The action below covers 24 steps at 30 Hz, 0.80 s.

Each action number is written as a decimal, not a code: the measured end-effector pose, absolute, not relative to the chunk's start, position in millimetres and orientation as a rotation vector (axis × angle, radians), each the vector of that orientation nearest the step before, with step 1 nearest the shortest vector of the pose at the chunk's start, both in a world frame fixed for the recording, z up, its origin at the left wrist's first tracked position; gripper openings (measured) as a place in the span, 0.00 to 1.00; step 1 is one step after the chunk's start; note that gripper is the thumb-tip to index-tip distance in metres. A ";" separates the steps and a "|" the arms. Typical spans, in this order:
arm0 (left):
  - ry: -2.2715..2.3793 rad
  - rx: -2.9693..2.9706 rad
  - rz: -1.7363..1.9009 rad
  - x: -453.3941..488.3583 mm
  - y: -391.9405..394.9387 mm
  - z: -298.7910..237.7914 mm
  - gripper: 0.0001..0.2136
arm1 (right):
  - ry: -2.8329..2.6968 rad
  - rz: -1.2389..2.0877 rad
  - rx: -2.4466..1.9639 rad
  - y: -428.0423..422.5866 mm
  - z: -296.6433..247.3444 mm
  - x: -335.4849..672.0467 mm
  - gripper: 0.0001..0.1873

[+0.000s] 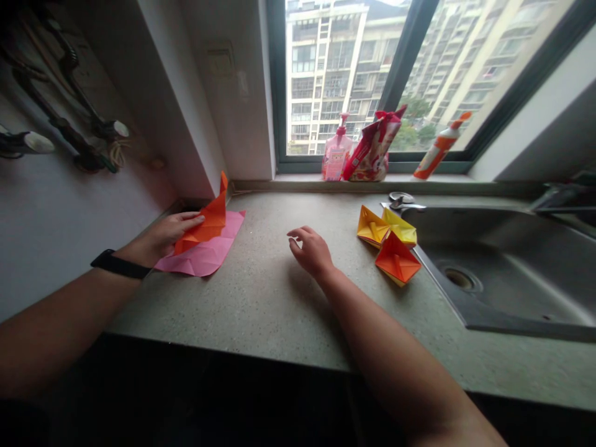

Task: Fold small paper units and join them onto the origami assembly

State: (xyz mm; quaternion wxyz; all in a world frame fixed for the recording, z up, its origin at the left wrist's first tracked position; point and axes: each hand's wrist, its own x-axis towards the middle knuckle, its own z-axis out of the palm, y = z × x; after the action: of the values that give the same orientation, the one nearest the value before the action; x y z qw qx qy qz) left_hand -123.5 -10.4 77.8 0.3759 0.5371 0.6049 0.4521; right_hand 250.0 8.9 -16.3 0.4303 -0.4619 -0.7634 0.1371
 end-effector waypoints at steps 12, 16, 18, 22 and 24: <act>1.234 2.766 0.106 32.0 -67.7 6.2 0.33 | -1.641 0.120 -1.067 15.2 0.0 270.5 0.13; 1.177 2.898 0.021 22.1 -73.4 3.8 0.40 | -1.931 0.088 -1.046 9.8 -6.1 265.2 0.10; 1.199 2.889 0.045 16.4 -73.5 -0.3 0.42 | -2.113 0.120 -1.053 9.1 -13.8 262.0 0.09; 1.116 2.864 0.084 7.0 -70.2 -3.9 0.42 | -2.362 0.203 -1.104 11.1 -28.0 259.7 0.06; 1.076 2.837 0.074 1.7 -64.9 -2.6 0.38 | -2.401 0.228 -1.120 12.2 -30.4 261.1 0.05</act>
State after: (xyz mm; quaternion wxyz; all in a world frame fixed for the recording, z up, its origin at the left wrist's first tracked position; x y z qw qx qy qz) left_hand 1.7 -64.9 -2.6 0.0533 0.9334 0.3542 0.0243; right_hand 261.1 12.2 -30.4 0.2391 -0.4089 -0.8767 0.0831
